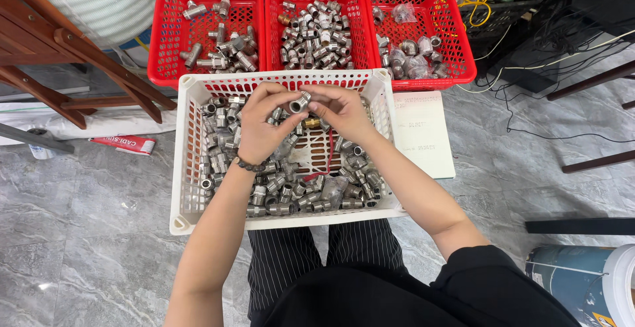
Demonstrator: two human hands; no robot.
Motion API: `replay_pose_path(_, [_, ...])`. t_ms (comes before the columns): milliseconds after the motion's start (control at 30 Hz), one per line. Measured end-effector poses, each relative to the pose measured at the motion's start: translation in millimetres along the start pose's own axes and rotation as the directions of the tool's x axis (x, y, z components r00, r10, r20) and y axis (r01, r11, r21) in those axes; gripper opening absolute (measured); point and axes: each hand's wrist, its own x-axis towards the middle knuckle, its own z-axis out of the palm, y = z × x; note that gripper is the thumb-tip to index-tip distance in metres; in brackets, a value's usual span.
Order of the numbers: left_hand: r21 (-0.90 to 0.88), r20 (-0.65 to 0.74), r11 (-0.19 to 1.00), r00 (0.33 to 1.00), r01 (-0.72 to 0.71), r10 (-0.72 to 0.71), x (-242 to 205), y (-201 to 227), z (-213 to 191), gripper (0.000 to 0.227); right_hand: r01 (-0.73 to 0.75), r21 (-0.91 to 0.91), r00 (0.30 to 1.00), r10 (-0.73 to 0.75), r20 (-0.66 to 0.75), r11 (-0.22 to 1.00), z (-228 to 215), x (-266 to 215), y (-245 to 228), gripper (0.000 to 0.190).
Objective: The person sorts small metal pipe fittings from a white basket into three red baskets. They pick up fittings, inspect them, and place them into the appropriate red basket while occasionally writing on a notepad.
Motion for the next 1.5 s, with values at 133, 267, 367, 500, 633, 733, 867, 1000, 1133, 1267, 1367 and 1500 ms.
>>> replay_pose_path(133, [0.050, 0.009, 0.998, 0.999, -0.044, 0.043, -1, -1, 3, 0.035, -0.045, 0.086, 0.999, 0.042, 0.029, 0.995, 3, 0, 14, 0.034])
replay_pose_path(267, [0.029, -0.003, 0.999, 0.999, -0.032, 0.032, 1, 3, 1, 0.036, -0.070, 0.131, 0.997, 0.067, 0.023, 0.989, 2, 3, 12, 0.034])
replay_pose_path(367, [-0.036, -0.021, 0.999, 1.000, 0.009, -0.010, 2, 1, 1, 0.039, -0.086, 0.152, 0.995, 0.093, -0.039, 0.985, -5, 9, 5, 0.034])
replay_pose_path(500, [-0.049, -0.047, 0.995, 0.994, 0.092, -0.094, 6, 1, -3, 0.044, -0.141, 0.087, 0.956, 0.158, -0.246, 0.986, -29, 37, -15, 0.031])
replay_pose_path(633, [0.081, -0.003, 0.985, 0.988, 0.153, -0.154, 4, 0, -10, 0.041, -0.418, 0.300, 0.731, 0.513, -0.449, 0.858, -48, 94, -21, 0.035])
replay_pose_path(733, [0.113, 0.001, 0.981, 0.987, 0.160, -0.161, 1, -11, -12, 0.039, -0.431, 0.442, 0.612, 0.615, -0.497, 0.787, -79, 117, 31, 0.026])
replay_pose_path(867, [0.190, 0.000, 0.966, 0.984, 0.176, -0.179, -4, -39, -14, 0.039, -0.467, 0.622, 0.394, 0.778, -0.490, 0.628, -121, 120, 135, 0.027])
replay_pose_path(1000, [0.174, 0.003, 0.968, 0.983, 0.181, -0.184, -9, -51, -15, 0.037, -0.153, 0.787, 0.486, 0.739, -0.467, 0.598, -138, 134, 161, 0.041])
replay_pose_path(1133, [0.249, 0.006, 0.951, 0.981, 0.185, -0.192, -12, -65, -13, 0.035, -0.285, 0.693, 0.609, 0.683, -0.403, 0.663, -85, 121, 97, 0.044])
replay_pose_path(1267, [0.497, 0.147, 0.849, 0.946, 0.182, -0.289, -25, -88, -9, 0.026, -0.468, 0.142, 0.836, 0.489, -0.249, 0.872, -40, 77, 29, 0.023])
replay_pose_path(1367, [0.694, 0.288, 0.711, 0.864, 0.108, -0.413, -38, -99, 1, 0.022, -0.474, -0.397, 0.868, 0.493, -0.060, 0.786, -17, 47, 4, 0.021])
replay_pose_path(1500, [0.834, 0.405, 0.549, 0.745, -0.062, -0.531, -53, -103, 20, 0.032, -0.165, -0.924, 0.822, 0.566, 0.064, 0.344, -4, 3, 50, 0.027])
